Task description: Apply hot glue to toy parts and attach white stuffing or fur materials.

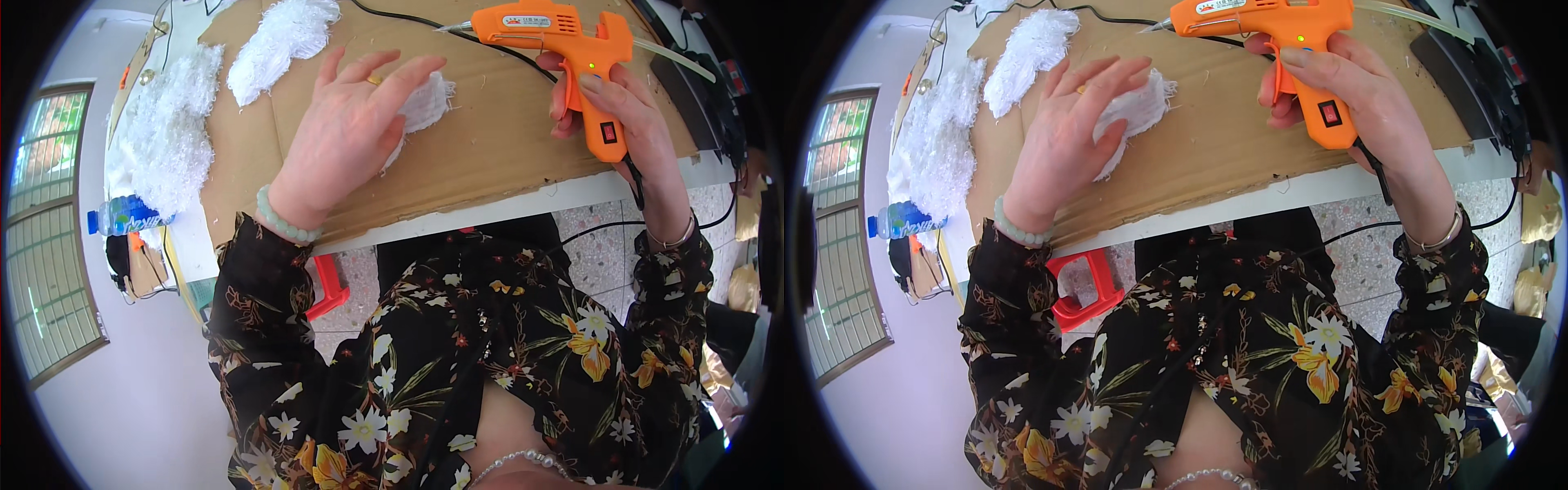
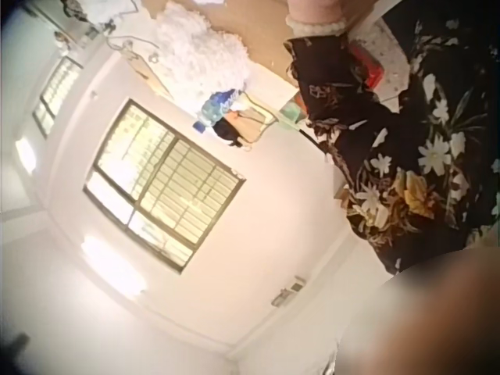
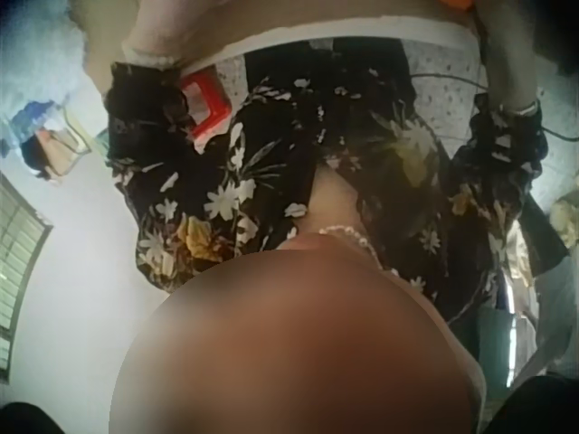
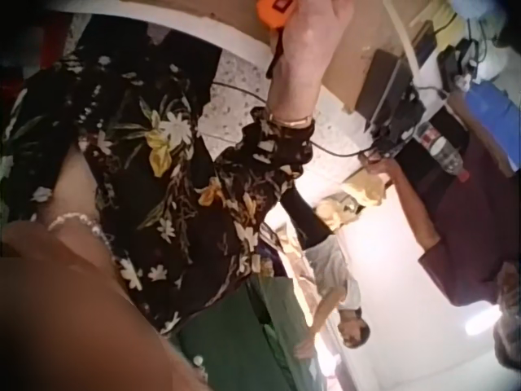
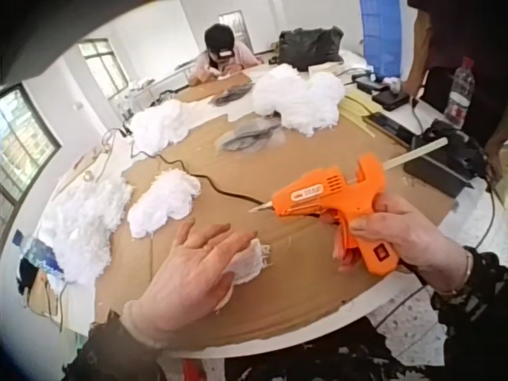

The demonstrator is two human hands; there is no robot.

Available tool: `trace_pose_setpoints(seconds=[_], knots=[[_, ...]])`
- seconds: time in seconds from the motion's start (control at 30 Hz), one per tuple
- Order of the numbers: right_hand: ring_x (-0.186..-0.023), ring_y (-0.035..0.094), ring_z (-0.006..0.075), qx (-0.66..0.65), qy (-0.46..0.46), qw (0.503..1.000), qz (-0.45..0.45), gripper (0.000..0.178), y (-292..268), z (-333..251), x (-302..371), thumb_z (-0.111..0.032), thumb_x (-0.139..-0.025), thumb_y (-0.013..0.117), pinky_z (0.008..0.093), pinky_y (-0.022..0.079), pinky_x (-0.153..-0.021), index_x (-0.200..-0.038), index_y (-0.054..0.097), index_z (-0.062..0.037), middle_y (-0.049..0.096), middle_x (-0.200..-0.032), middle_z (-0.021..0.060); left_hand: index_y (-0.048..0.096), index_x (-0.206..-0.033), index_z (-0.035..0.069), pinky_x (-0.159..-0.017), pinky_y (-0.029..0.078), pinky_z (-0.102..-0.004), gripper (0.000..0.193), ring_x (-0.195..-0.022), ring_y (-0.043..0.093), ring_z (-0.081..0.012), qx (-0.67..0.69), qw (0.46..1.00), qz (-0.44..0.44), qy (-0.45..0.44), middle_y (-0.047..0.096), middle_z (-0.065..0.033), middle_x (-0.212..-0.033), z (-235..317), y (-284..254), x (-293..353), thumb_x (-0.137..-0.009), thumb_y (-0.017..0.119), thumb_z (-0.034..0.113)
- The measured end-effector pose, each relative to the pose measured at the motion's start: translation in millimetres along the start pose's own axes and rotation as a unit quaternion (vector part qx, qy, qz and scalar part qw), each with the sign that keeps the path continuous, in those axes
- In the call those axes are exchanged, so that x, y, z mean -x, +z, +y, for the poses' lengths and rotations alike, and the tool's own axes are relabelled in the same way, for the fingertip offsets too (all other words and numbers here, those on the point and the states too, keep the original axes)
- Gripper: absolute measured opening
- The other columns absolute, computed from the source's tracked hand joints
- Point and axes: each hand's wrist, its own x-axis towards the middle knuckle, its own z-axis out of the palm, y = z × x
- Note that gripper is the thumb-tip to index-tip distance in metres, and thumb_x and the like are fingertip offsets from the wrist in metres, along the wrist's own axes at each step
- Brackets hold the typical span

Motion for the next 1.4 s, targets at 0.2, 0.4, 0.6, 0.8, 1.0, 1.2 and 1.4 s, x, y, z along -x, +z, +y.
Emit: trace_pose_setpoints(seconds=[0.2,0.4,0.6,0.8,1.0,1.2,1.4], knots=[[-0.076,0.060,0.0142,-0.002,-0.017,1.000,-0.025,0.042,-1.8,3.8,-0.9,-0.030,-0.092,0.052,0.0270,0.049,-0.074,-0.115,0.056,0.0043,0.063,-0.088,0.0082,0.062,-0.113,0.007,-0.090,0.046,-0.0297,0.041,-0.103,0.060,-0.0235,0.088,0.982,0.137,-0.095,0.068,-0.0086,-0.097,-15.9,-38.1,12.9,-0.073,0.068,0.000],[-0.078,0.058,0.0138,0.052,-0.030,0.997,-0.052,0.050,15.8,-1.0,-9.4,-0.030,-0.091,0.049,0.0266,0.049,-0.070,-0.126,0.048,0.0059,0.061,-0.090,0.0095,0.065,-0.105,0.000,-0.078,0.046,-0.0252,0.023,-0.078,0.057,-0.0099,0.138,0.876,0.366,-0.283,0.065,-0.0038,-0.087,-11.5,-56.6,60.5,-0.082,0.064,-0.002],[-0.079,0.058,0.0136,0.066,-0.030,0.992,-0.100,0.051,16.3,-3.4,-13.2,-0.031,-0.091,0.050,0.0260,0.048,-0.070,-0.126,0.048,0.0058,0.061,-0.088,0.0092,0.062,-0.103,0.003,-0.081,0.046,-0.0368,0.031,-0.087,0.059,-0.0260,-0.058,0.967,0.226,-0.105,0.064,-0.0080,-0.092,27.7,-14.8,68.6,-0.073,0.067,-0.003],[-0.079,0.059,0.0140,0.068,-0.037,0.991,-0.105,0.051,23.6,-7.9,-18.6,-0.031,-0.091,0.049,0.0260,0.048,-0.070,-0.126,0.048,0.0057,0.061,-0.087,0.0090,0.058,-0.105,0.004,-0.088,0.042,-0.0414,0.036,-0.101,0.056,-0.0292,-0.019,0.993,0.101,-0.048,0.061,-0.0105,-0.106,48.3,13.2,43.8,-0.072,0.071,0.011],[-0.082,0.059,0.0144,0.068,-0.027,0.993,-0.093,0.050,22.1,-5.5,-19.3,-0.029,-0.091,0.049,0.0275,0.050,-0.071,-0.127,0.048,0.0052,0.061,-0.094,0.0105,0.055,-0.102,0.004,-0.088,0.042,-0.0400,0.035,-0.101,0.055,-0.0289,-0.023,0.997,0.063,-0.038,0.060,-0.0124,-0.111,48.7,18.9,29.8,-0.075,0.070,0.020],[-0.082,0.059,0.0149,0.065,-0.023,0.996,-0.063,0.049,25.6,-8.4,-18.5,-0.027,-0.090,0.047,0.0275,0.049,-0.072,-0.127,0.047,0.0055,0.061,-0.094,0.0104,0.055,-0.099,0.005,-0.083,0.042,-0.0392,0.037,-0.093,0.055,-0.0262,-0.023,0.998,0.054,-0.034,0.060,-0.0099,-0.107,43.1,12.0,24.3,-0.073,0.072,0.025],[-0.079,0.059,0.0148,0.080,-0.005,0.994,-0.069,0.050,30.3,-13.3,-17.5,-0.028,-0.089,0.046,0.0269,0.047,-0.072,-0.127,0.048,0.0055,0.061,-0.087,0.0093,0.057,-0.109,0.006,-0.087,0.044,-0.0401,0.043,-0.097,0.056,-0.0300,-0.001,0.999,0.008,-0.049,0.061,-0.0098,-0.113,45.2,8.3,29.5,-0.073,0.073,0.023]])
